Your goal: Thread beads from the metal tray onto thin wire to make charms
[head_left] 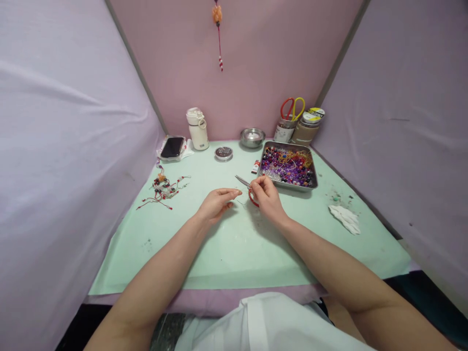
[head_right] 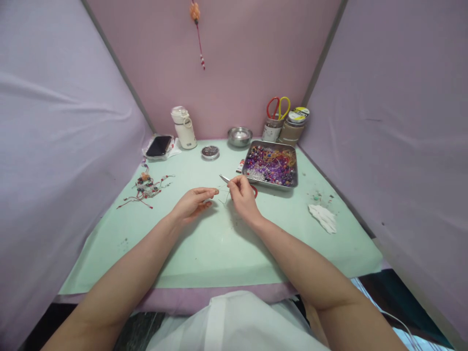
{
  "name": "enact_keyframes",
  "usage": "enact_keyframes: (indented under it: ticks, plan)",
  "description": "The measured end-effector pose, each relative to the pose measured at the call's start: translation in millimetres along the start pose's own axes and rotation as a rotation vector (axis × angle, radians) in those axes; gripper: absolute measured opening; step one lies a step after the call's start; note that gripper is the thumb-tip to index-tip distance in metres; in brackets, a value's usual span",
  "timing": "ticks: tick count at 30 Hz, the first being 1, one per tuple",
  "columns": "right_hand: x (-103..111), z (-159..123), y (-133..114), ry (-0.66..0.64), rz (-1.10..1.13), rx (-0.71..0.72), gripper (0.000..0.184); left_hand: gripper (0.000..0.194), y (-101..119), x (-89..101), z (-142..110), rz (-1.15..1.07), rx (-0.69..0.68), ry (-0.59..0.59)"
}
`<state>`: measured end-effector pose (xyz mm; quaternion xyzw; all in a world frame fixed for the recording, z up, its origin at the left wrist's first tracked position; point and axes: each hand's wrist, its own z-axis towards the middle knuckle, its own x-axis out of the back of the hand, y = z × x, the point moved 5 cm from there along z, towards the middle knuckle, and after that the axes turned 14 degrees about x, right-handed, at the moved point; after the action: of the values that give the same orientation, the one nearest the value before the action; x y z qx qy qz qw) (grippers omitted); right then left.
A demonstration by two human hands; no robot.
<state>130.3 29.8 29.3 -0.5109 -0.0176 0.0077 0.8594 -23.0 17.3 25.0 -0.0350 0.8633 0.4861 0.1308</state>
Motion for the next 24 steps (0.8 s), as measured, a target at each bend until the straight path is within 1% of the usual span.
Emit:
enact_keyframes:
  ticks: [3, 6, 11, 19, 24]
  plan:
    - [-1.1, 1.1, -0.6, -0.023, 0.054, -0.013, 0.016, 0.024, -0.3, 0.6, -0.1, 0.019, 0.012, -0.018]
    - [-2.8, 2.1, -1.6, -0.064, 0.119, -0.04, 0.017, 0.023, -0.3, -0.7, -0.1, 0.021, 0.026, -0.062]
    - [-3.6, 2.9, -0.9, -0.11, 0.076, -0.055, 0.017, 0.024, 0.0, -3.4, -0.8, -0.013, 0.063, -0.111]
    - [-4.5, 2.2, -1.8, -0.119, 0.066, -0.072, 0.016, 0.034, -4.0, -1.7, 2.7, 0.058, 0.035, -0.095]
    - [-6.1, 1.4, -5.5, -0.131, 0.064, -0.09, 0.016, 0.029, -3.1, -2.8, 2.7, 0.137, 0.001, -0.054]
